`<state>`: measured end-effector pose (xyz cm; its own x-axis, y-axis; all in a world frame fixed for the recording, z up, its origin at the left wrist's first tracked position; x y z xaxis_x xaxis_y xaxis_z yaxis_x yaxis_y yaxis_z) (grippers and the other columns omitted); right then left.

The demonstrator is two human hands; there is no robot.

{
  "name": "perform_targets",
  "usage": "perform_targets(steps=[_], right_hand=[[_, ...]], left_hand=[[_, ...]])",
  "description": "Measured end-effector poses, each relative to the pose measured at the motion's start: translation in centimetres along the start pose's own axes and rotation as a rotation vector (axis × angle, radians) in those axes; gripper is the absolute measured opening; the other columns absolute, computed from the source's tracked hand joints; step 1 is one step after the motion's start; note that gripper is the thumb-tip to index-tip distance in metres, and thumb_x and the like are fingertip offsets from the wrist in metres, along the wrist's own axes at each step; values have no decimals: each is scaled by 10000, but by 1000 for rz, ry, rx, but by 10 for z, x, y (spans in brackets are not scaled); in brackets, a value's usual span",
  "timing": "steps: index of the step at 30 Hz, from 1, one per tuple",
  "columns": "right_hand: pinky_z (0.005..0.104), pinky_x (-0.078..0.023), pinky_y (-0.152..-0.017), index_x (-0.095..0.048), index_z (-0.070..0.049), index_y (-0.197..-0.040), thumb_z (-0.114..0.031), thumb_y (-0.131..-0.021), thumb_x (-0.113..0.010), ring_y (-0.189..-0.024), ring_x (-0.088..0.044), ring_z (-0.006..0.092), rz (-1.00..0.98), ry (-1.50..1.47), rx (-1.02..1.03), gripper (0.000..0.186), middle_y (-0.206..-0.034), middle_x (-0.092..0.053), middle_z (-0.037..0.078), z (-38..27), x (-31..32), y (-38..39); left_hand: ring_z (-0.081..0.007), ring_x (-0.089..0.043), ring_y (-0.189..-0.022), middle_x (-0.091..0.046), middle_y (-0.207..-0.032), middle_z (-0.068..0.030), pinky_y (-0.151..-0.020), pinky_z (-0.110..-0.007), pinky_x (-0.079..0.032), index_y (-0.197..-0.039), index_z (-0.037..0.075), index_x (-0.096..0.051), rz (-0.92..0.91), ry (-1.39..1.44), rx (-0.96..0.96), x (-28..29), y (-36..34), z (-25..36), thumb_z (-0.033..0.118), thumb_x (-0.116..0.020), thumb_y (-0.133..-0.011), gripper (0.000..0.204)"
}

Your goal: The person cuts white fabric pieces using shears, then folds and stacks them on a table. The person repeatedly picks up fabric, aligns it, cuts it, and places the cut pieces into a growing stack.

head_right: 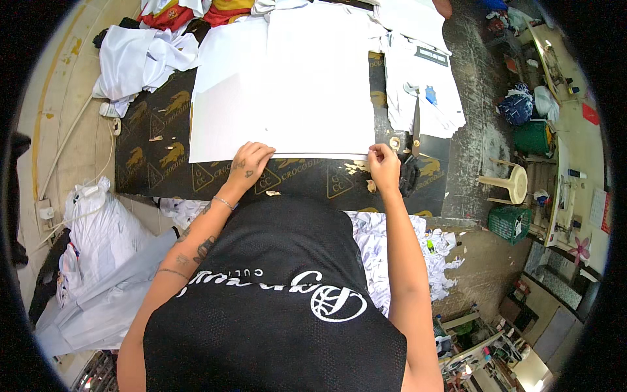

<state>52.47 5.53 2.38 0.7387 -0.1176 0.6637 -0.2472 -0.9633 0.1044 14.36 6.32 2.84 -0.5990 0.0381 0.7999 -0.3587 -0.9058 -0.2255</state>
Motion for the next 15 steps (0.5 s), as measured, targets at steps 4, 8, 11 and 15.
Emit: perform_targets(steps=[4,8,11,15], right_hand=[[326,-543,-672,-747,2,-1001,-118,-905,-706,-663,-652,164,83,-57,83,159,-787,-731,101,-1,5,-7],[356,-548,-677,-757,-27,-980,-144,-890,-716,-689,-680,205,108,-2,47,153,-790,-733,105,1,10,-9],[412,-525,-731,-757,-75,-948,-158,-876,-720,-761,-686,263,10,231,76,116,-776,-726,92,7,5,-1],[425,-455,-797,-738,-121,-928,-181,-880,-715,-896,-674,287,32,243,177,80,-802,-727,54,14,-2,6]], left_hand=[[-229,-650,-953,-708,-970,-20,-880,-382,-512,-1026,109,-773,45,-22,20,-11,-1,-2,102,-749,-912,116],[-236,-650,-940,-701,-960,-29,-865,-391,-505,-1017,84,-769,40,-28,-34,-13,-4,-6,76,-748,-900,119],[-225,-642,-952,-688,-951,-17,-888,-387,-507,-1008,107,-775,-7,-37,-17,-13,-2,-6,81,-757,-888,124],[-223,-640,-923,-677,-929,-21,-877,-383,-502,-989,105,-773,49,-85,-58,-13,6,-4,87,-763,-884,107]])
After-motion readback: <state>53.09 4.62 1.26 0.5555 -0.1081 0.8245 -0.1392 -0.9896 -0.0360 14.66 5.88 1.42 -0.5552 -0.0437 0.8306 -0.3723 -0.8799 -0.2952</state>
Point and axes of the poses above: each hand's wrist, its own y-axis away from the middle knuckle, its own x-axis out of the back of the hand, z = x × y, the point moved 2 cm from there along -y, towards the middle knuckle
